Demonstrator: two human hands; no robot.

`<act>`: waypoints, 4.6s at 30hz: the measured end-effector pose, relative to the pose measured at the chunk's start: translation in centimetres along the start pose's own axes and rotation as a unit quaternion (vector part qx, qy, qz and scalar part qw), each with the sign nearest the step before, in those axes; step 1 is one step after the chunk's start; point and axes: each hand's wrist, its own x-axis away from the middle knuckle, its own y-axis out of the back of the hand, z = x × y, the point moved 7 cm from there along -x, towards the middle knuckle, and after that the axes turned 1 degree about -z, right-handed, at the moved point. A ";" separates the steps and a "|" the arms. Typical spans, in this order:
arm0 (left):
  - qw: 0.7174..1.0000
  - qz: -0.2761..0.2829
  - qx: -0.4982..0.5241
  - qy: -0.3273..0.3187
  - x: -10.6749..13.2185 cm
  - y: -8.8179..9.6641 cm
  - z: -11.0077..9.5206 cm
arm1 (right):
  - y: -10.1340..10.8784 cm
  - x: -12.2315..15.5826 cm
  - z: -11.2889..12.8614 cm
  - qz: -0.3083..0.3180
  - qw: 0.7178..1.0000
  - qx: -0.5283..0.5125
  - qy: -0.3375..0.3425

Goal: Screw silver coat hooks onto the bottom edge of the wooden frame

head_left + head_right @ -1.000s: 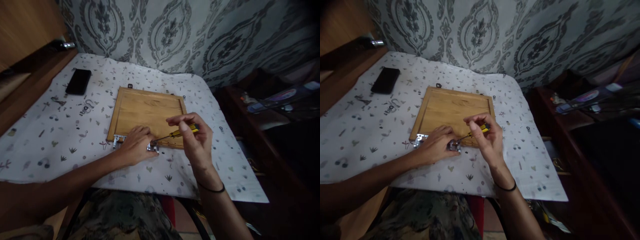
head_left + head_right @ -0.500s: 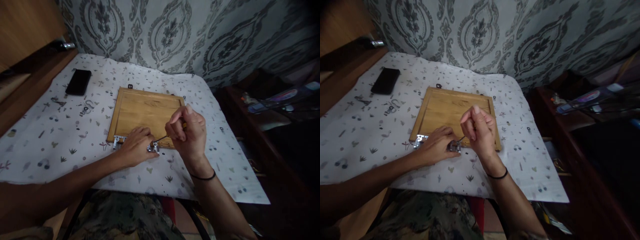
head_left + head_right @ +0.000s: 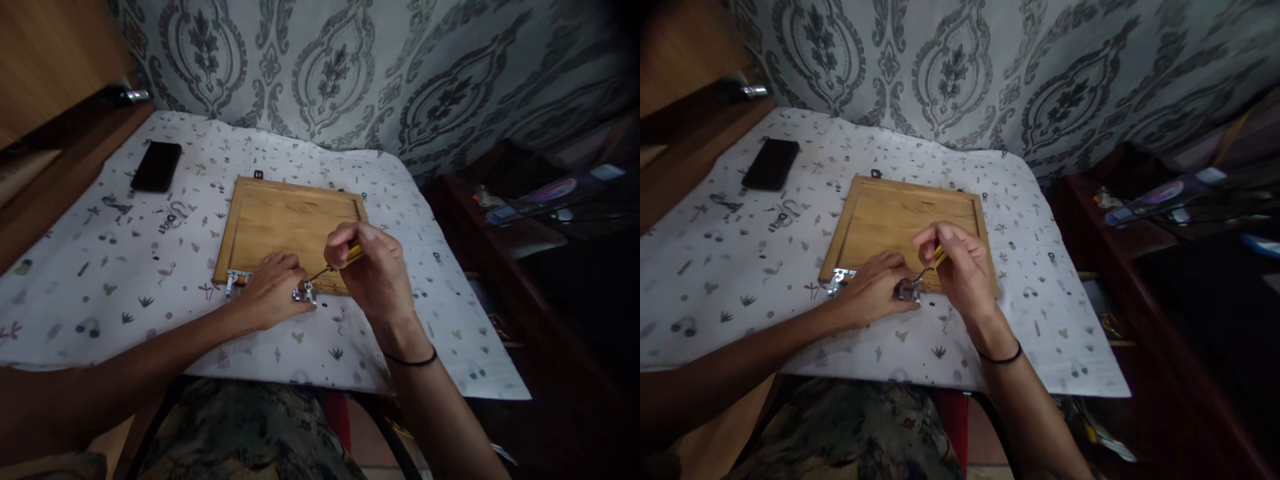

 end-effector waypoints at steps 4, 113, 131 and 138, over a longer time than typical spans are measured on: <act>1.000 -0.014 -0.002 -0.010 0.0 -0.4 0.2 | -0.2 -0.7 -0.3 0.109 0.994 -0.004 0.010; 0.999 -0.021 0.015 -0.019 -0.1 -0.6 0.5 | -2.4 -1.9 -1.6 0.181 0.977 -0.096 -0.053; 1.000 -0.026 -0.004 -0.014 -0.1 -0.5 0.4 | -1.7 1.1 -0.2 -0.130 0.990 -0.027 0.052; 1.000 -0.017 0.000 -0.007 0.0 -0.3 0.3 | -0.4 1.3 1.2 -0.145 0.986 -0.055 0.061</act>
